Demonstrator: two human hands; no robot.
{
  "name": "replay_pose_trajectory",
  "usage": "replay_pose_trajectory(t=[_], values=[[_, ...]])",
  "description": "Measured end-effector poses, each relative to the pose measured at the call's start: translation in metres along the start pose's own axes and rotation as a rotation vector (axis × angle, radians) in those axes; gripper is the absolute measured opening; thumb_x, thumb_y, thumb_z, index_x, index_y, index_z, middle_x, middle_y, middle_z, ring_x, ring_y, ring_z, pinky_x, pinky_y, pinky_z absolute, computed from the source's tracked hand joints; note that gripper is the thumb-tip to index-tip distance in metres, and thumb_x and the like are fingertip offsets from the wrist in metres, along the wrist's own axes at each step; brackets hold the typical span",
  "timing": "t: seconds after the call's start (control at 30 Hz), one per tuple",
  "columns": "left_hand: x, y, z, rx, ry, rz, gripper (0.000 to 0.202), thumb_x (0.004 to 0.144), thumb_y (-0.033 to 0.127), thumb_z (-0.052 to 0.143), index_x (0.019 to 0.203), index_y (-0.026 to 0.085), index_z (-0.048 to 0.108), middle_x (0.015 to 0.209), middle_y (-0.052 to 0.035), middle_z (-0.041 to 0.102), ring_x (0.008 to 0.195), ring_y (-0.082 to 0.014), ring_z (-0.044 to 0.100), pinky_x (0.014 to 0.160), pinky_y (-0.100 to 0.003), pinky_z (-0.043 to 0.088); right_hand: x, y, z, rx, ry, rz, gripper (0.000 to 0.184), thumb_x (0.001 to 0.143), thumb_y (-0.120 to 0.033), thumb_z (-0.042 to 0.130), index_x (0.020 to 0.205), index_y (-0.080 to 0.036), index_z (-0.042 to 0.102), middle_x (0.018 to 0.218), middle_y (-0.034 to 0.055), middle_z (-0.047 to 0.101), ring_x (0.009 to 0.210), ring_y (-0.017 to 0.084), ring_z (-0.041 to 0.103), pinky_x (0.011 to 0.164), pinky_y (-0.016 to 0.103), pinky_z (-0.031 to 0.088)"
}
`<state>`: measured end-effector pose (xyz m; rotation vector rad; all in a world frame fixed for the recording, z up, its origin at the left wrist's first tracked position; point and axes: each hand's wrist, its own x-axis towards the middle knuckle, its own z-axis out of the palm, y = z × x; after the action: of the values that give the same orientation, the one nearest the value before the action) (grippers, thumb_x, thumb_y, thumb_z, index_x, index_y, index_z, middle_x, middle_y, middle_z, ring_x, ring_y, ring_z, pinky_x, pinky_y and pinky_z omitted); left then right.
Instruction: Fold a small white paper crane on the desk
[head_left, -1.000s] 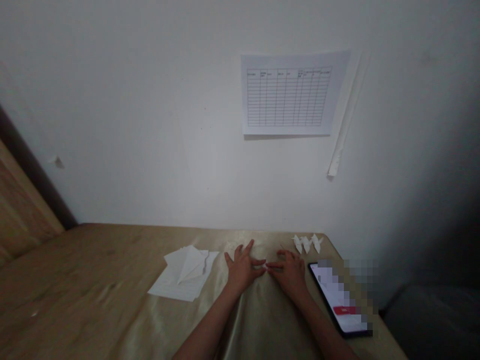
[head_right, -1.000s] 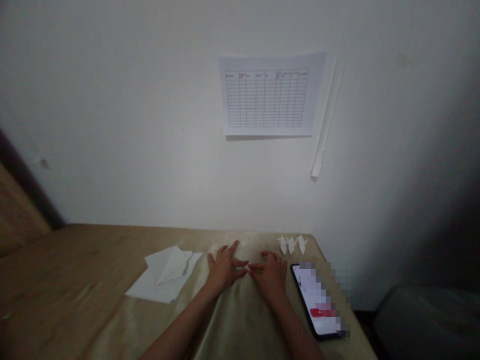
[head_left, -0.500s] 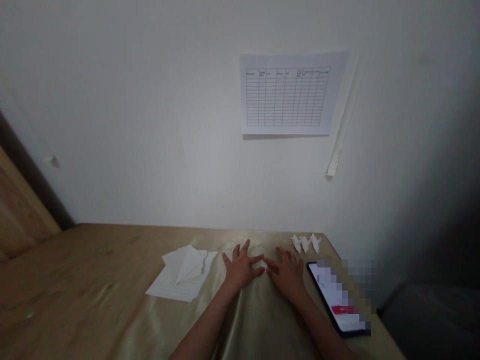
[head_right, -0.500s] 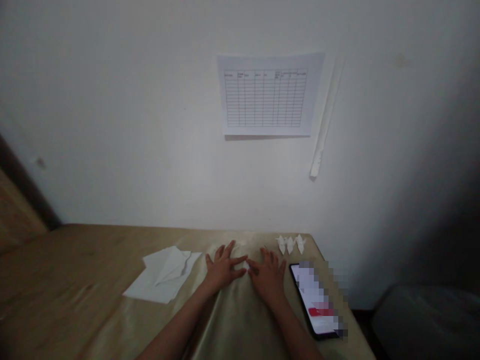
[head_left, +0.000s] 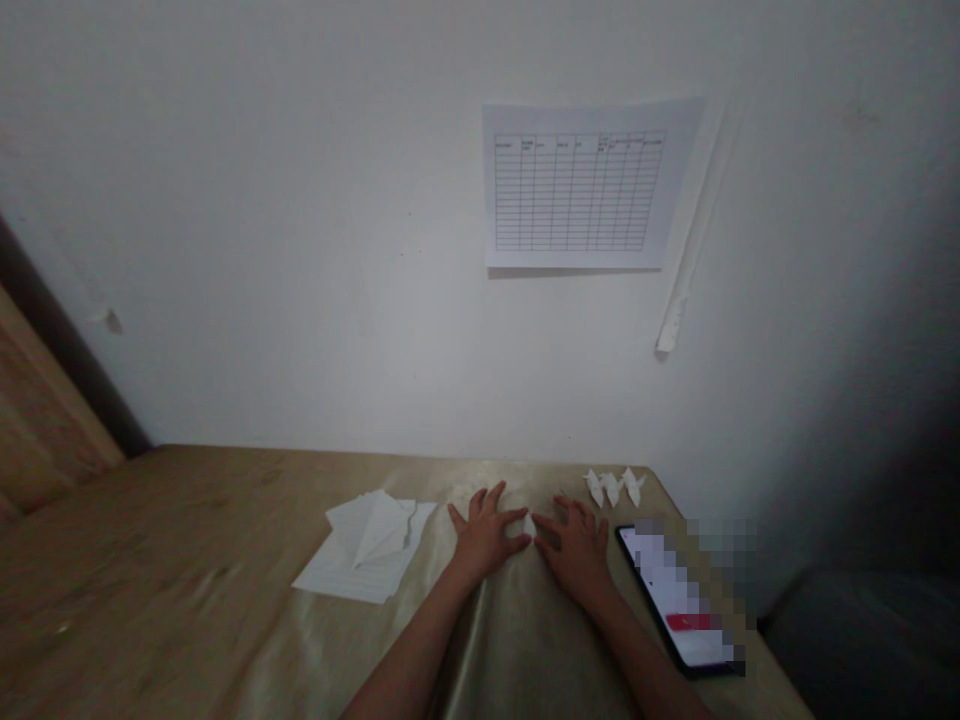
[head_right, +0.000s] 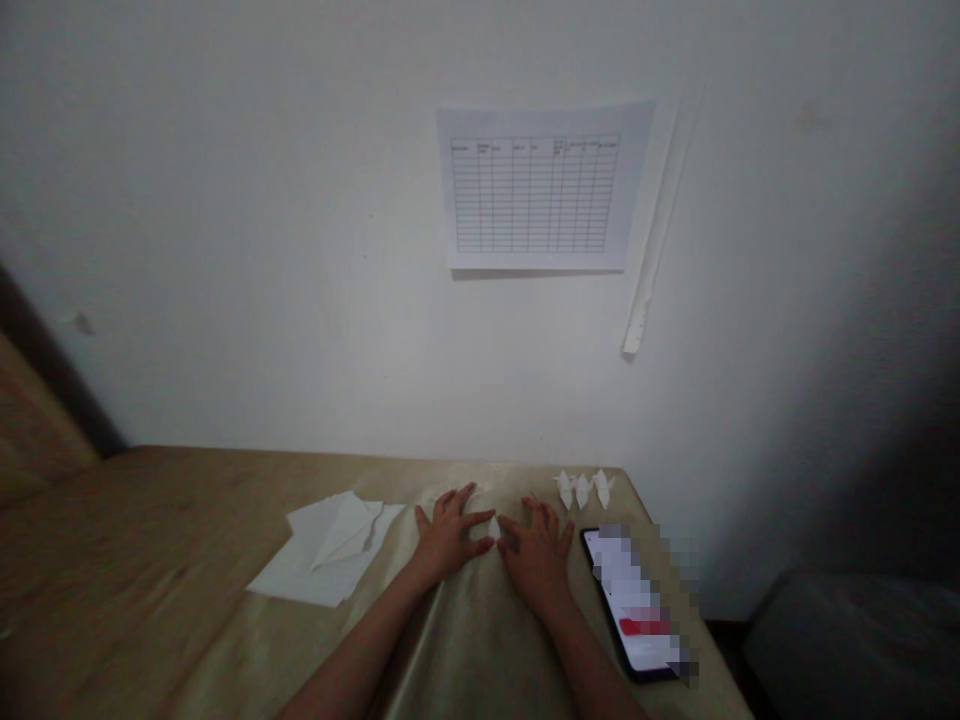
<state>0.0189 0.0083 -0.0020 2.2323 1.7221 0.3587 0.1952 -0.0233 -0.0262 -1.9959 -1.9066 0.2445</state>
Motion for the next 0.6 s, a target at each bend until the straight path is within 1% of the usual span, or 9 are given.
replay_pose_trajectory(t=[0.1,0.2,0.3,0.4,0.5,0.6], values=[[0.0011,-0.0001,0.0002,-0.031,0.015,0.011,0.044,0.079,0.054,0.074,0.122,0.053,0.067,0.165,0.0032,0.033,0.152,-0.0421,0.021,0.109,-0.085,0.001,0.0002,0.0017,0.0005,0.048,0.030,-0.030,0.035,0.088,-0.038,0.066,0.122,-0.048,0.068,0.152,0.0015,0.048,0.145,0.034,0.031,0.116,0.068,0.013],[0.0020,-0.0004,0.0011,-0.058,0.038,0.014,0.044,0.077,0.051,0.077,0.120,0.051,0.069,0.163,0.0039,0.037,0.151,-0.0405,0.023,0.111,-0.084,0.002,0.0007,0.0026,0.0006,0.093,0.049,-0.035,0.031,0.087,-0.037,0.067,0.116,-0.045,0.072,0.146,0.0022,0.054,0.142,0.033,0.034,0.117,0.066,0.013],[0.0015,0.0007,0.0014,-0.088,0.063,0.014,0.046,0.075,0.050,0.079,0.120,0.050,0.069,0.160,0.0034,0.042,0.150,-0.0389,0.026,0.112,-0.082,0.004,0.0027,0.0038,0.0011,0.124,0.069,-0.051,0.026,0.085,-0.037,0.069,0.110,-0.041,0.076,0.141,0.0027,0.058,0.139,0.032,0.038,0.118,0.060,0.018],[0.0000,0.0032,0.0001,-0.115,0.118,0.038,0.046,0.074,0.049,0.081,0.118,0.051,0.070,0.156,0.0027,0.047,0.147,-0.0362,0.031,0.114,-0.079,0.007,0.0055,0.0060,0.0023,0.152,0.086,-0.075,0.021,0.087,-0.037,0.066,0.105,-0.037,0.078,0.135,0.0034,0.063,0.137,0.031,0.040,0.117,0.055,0.023],[-0.0012,0.0052,-0.0019,-0.132,0.155,0.075,0.046,0.072,0.045,0.084,0.116,0.050,0.071,0.154,0.0027,0.049,0.144,-0.0341,0.033,0.116,-0.075,0.007,0.0076,0.0084,0.0045,0.186,0.094,-0.089,0.019,0.088,-0.036,0.064,0.100,-0.034,0.079,0.131,0.0034,0.066,0.136,0.030,0.041,0.116,0.052,0.024],[-0.0013,0.0056,-0.0030,-0.151,0.180,0.103,0.044,0.072,0.040,0.085,0.113,0.050,0.072,0.152,0.0033,0.051,0.143,-0.0334,0.034,0.117,-0.074,0.007,0.0084,0.0098,0.0068,0.216,0.108,-0.089,0.019,0.088,-0.035,0.065,0.099,-0.032,0.080,0.129,0.0031,0.067,0.135,0.029,0.042,0.116,0.050,0.024]])
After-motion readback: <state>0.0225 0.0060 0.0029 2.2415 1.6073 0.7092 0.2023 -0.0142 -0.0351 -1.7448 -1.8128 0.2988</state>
